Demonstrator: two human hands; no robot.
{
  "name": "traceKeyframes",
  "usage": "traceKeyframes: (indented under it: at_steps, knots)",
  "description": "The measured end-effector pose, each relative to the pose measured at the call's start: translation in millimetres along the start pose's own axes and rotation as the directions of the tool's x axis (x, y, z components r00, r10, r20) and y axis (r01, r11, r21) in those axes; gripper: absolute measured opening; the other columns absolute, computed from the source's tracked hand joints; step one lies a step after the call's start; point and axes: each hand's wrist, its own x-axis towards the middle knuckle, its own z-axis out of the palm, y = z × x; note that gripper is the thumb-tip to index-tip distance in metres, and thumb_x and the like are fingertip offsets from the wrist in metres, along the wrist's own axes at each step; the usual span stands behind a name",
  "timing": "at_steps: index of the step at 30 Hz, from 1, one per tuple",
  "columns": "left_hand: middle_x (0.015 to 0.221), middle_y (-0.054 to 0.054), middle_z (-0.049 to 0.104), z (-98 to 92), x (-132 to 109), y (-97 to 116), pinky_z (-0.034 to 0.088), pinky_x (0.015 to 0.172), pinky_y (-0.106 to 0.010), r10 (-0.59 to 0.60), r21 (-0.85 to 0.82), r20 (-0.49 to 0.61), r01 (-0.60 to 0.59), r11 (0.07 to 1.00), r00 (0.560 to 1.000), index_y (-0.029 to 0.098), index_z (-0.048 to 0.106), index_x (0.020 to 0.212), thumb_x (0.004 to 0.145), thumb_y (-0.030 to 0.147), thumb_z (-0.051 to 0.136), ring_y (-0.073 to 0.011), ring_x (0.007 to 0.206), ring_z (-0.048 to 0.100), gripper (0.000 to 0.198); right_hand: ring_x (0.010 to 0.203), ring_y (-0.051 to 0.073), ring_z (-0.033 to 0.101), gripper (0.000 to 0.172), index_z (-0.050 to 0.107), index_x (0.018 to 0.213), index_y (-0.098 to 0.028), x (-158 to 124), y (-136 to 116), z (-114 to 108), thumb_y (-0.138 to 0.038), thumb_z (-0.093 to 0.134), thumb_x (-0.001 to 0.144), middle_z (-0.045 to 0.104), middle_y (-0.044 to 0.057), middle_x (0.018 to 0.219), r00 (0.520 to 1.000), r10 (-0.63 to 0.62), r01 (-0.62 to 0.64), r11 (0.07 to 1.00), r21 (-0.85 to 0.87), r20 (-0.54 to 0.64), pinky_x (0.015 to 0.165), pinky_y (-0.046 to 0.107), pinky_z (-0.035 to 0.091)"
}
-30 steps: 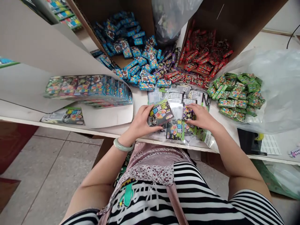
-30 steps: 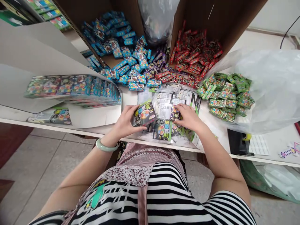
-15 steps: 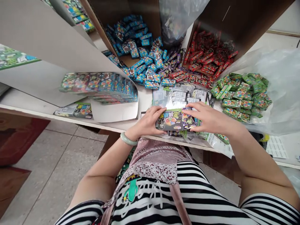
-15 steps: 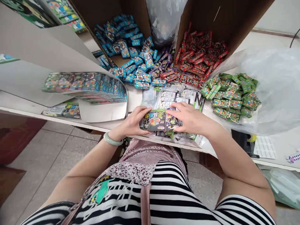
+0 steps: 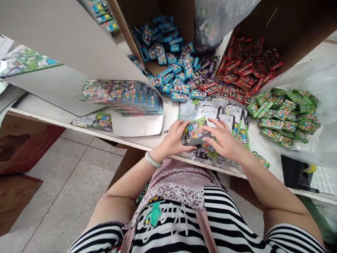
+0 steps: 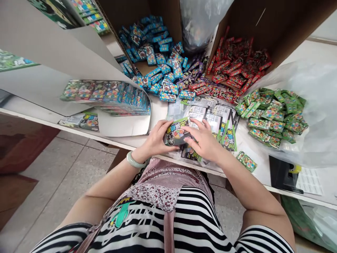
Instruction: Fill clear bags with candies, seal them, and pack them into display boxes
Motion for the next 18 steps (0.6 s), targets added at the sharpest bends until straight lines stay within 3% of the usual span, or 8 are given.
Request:
traceKeyframes:
  at_steps: [3, 6, 9, 12, 15, 18]
  knots:
    - [0.133, -0.017, 0.049, -0.3, -0.1, -2.9, 0.047, 0.110, -0.055, -0.035, -0.047, -0.054, 0.032, 0.998, 0.998, 0.019, 0.035, 0.150, 0.068, 0.056, 0.085, -0.0349, 0.126, 0.053, 0.103, 0.127, 0.030, 0.060, 0.037, 0.062, 0.132, -0.030, 24.6, 18.1, -2.6, -0.040, 0.048, 0.099, 0.075, 0.007, 0.118, 0.993, 0.072, -0.058, 0.988, 0.142, -0.095, 0.117, 0.058, 0.033]
    - [0.135, -0.016, 0.048, -4.7, -2.5, -3.5, 0.046, 0.111, -0.057, -0.062, -0.097, -0.048, 0.057, 0.994, 0.997, 0.021, 0.033, 0.152, 0.068, 0.057, 0.085, -0.0351, 0.127, 0.052, 0.105, 0.102, 0.028, 0.070, 0.033, 0.069, 0.121, -0.025, 76.1, 60.4, -6.3, -0.038, 0.054, 0.095, 0.077, 0.006, 0.097, 0.936, 0.243, -0.210, 0.966, 0.148, -0.254, 0.101, 0.049, 0.049]
    - [0.136, -0.016, 0.047, -10.3, -5.0, -3.1, 0.046, 0.110, -0.057, -0.059, -0.130, -0.011, 0.058, 0.990, 0.998, 0.024, 0.031, 0.153, 0.069, 0.057, 0.085, -0.0351, 0.127, 0.052, 0.106, 0.110, 0.031, 0.066, 0.026, 0.076, 0.105, -0.020, 140.3, 102.6, -0.8, -0.030, 0.057, 0.092, 0.076, 0.011, 0.109, 0.933, 0.301, -0.321, 0.944, -0.079, -0.197, 0.101, 0.048, 0.049]
    - [0.135, -0.016, 0.047, -13.7, -6.1, -5.6, 0.047, 0.109, -0.058, -0.064, -0.141, -0.020, 0.061, 0.988, 0.998, 0.025, 0.030, 0.154, 0.068, 0.059, 0.084, -0.0351, 0.126, 0.053, 0.107, 0.122, 0.037, 0.060, 0.027, 0.077, 0.108, -0.017, 192.7, 124.9, 11.3, -0.031, 0.064, 0.089, 0.071, 0.017, 0.123, 0.928, 0.363, -0.369, 0.875, -0.314, -0.078, 0.105, 0.053, 0.045]
    - [0.134, -0.016, 0.048, -14.4, -6.3, -10.7, 0.049, 0.108, -0.057, -0.080, -0.141, -0.026, 0.076, 0.987, 0.996, 0.025, 0.029, 0.154, 0.069, 0.062, 0.082, -0.0351, 0.125, 0.054, 0.107, 0.129, 0.046, 0.053, 0.040, 0.077, 0.107, -0.013, 221.0, 132.5, 20.7, -0.038, 0.081, 0.076, 0.064, 0.024, 0.133, 0.881, 0.473, -0.417, 0.790, -0.451, 0.014, 0.107, 0.061, 0.042]
    - [0.134, -0.016, 0.048, -14.3, -6.3, -14.9, 0.049, 0.108, -0.058, -0.100, -0.146, 0.003, 0.099, 0.984, 0.995, 0.024, 0.030, 0.154, 0.070, 0.062, 0.082, -0.0356, 0.125, 0.054, 0.106, 0.128, 0.047, 0.053, 0.048, 0.075, 0.101, -0.013, 228.3, 137.7, 23.3, -0.044, 0.088, 0.066, 0.063, 0.025, 0.132, 0.860, 0.509, -0.445, 0.776, -0.448, 0.029, 0.105, 0.062, 0.041]
